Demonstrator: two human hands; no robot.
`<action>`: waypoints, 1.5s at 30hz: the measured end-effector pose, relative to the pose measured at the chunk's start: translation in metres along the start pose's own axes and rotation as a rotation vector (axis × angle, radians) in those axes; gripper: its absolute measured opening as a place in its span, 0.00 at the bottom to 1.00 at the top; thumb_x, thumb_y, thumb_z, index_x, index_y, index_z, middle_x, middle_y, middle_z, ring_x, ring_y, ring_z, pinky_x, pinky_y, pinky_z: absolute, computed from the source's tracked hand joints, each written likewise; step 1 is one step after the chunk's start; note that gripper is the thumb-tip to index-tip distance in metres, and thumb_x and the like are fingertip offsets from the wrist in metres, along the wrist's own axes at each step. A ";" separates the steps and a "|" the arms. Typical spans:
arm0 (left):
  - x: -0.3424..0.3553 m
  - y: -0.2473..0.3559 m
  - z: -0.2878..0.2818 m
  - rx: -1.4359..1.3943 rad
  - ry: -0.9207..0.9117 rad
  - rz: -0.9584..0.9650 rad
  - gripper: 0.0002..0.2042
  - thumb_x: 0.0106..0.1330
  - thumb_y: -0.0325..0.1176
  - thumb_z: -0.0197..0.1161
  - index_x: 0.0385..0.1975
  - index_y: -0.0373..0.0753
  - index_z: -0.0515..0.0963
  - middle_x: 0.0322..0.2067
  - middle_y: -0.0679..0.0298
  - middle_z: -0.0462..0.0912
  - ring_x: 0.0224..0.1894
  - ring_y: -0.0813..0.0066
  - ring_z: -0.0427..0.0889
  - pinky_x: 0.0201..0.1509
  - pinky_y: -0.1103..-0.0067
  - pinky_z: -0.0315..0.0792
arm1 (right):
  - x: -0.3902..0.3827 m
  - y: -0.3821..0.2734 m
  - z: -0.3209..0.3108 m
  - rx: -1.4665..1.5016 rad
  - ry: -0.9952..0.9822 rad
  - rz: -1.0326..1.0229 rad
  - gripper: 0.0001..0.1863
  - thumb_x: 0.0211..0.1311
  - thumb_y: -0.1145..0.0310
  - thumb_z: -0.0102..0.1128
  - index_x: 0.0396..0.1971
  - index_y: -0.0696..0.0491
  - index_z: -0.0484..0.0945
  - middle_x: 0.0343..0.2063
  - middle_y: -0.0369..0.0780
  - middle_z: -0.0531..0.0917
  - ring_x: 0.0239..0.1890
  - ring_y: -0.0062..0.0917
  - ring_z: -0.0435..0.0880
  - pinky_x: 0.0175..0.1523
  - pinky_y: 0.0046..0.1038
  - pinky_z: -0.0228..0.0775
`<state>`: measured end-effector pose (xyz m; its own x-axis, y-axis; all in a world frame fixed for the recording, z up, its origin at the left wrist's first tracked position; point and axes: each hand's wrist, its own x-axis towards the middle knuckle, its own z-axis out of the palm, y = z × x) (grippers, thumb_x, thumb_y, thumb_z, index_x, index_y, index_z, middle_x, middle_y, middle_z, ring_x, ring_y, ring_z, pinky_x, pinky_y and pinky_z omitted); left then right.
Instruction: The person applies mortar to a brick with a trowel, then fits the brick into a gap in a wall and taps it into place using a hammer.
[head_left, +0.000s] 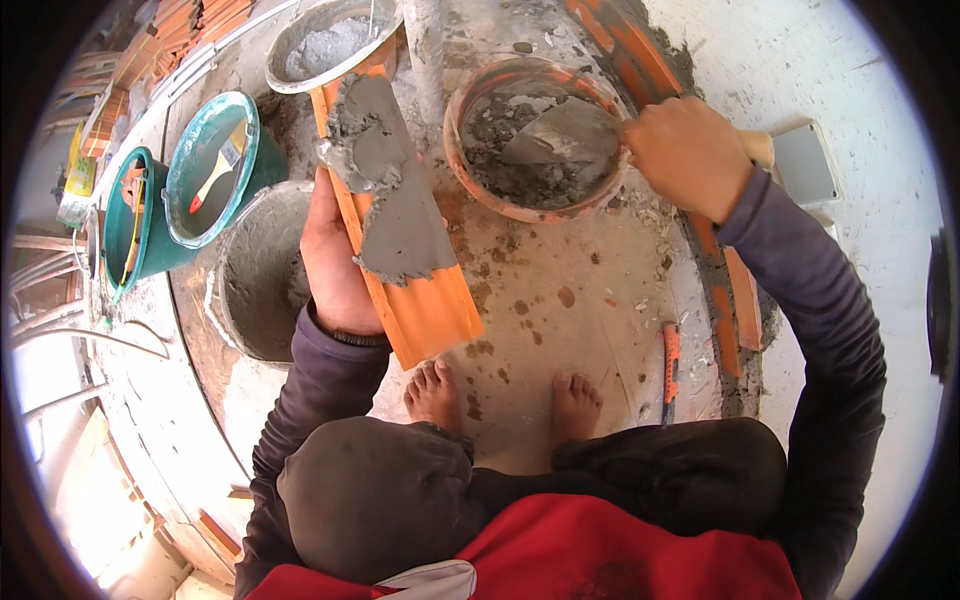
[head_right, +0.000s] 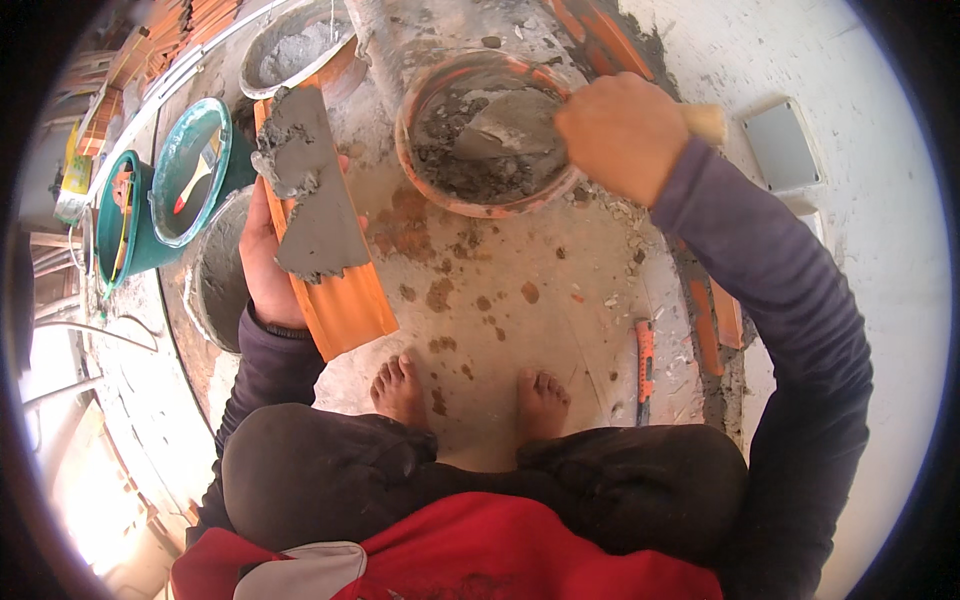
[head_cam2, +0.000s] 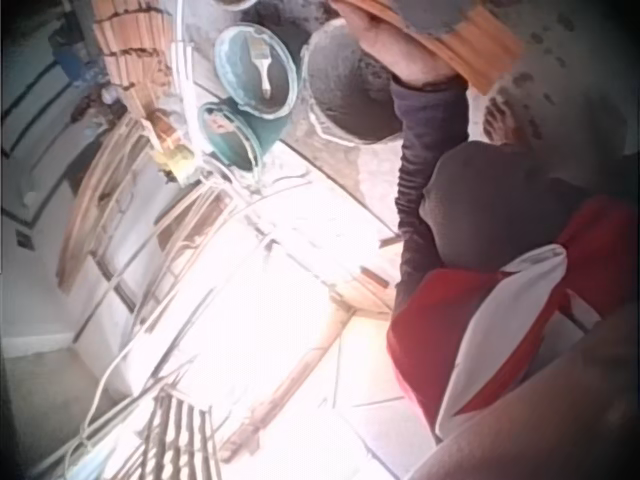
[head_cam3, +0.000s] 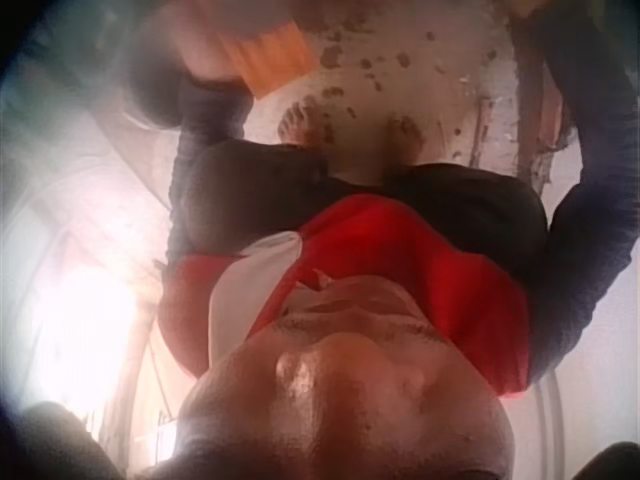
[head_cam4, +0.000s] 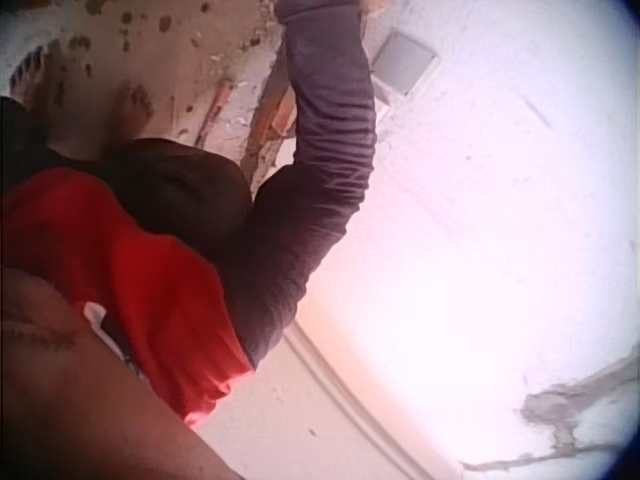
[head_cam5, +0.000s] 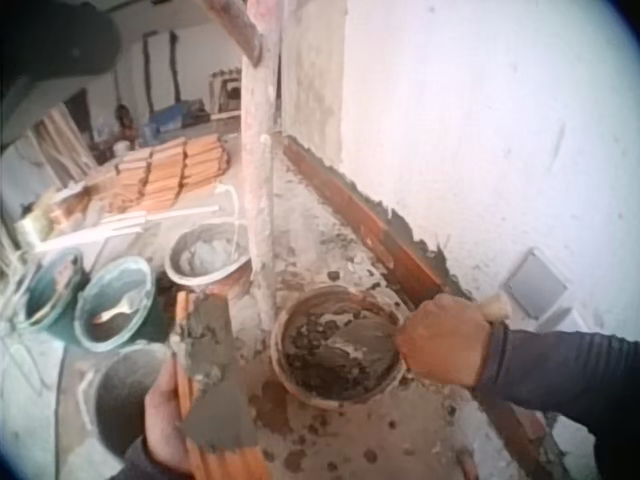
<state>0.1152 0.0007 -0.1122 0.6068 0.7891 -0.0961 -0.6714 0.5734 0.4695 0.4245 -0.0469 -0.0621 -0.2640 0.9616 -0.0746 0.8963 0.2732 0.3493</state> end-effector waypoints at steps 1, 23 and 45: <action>-0.002 0.001 -0.001 0.013 0.011 0.014 0.21 0.76 0.42 0.34 0.63 0.44 0.63 0.53 0.53 0.75 0.45 0.63 0.81 0.44 0.63 0.81 | 0.012 -0.008 0.000 -0.006 -0.029 -0.011 0.04 0.52 0.70 0.59 0.24 0.53 0.82 0.23 0.41 0.81 0.31 0.36 0.83 0.39 0.37 0.74; -0.003 0.001 -0.033 -0.032 0.151 -0.024 0.24 0.75 0.51 0.34 0.59 0.43 0.67 0.50 0.57 0.79 0.39 0.63 0.84 0.45 0.62 0.80 | 0.020 0.038 0.059 1.058 -0.715 0.199 0.11 0.58 0.65 0.58 0.24 0.58 0.79 0.13 0.33 0.70 0.16 0.16 0.69 0.20 0.27 0.61; 0.041 -0.010 0.043 -0.226 -0.011 -0.342 0.28 0.72 0.59 0.38 0.50 0.42 0.73 0.40 0.59 0.81 0.40 0.62 0.81 0.46 0.63 0.77 | -0.077 -0.076 0.047 1.051 0.452 0.263 0.12 0.47 0.75 0.66 0.35 0.56 0.78 0.25 0.43 0.76 0.25 0.38 0.76 0.31 0.30 0.67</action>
<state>0.1653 0.0176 -0.0829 0.8151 0.5425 -0.2030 -0.5056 0.8374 0.2076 0.3933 -0.1407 -0.1267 0.0603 0.9529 0.2972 0.7400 0.1572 -0.6540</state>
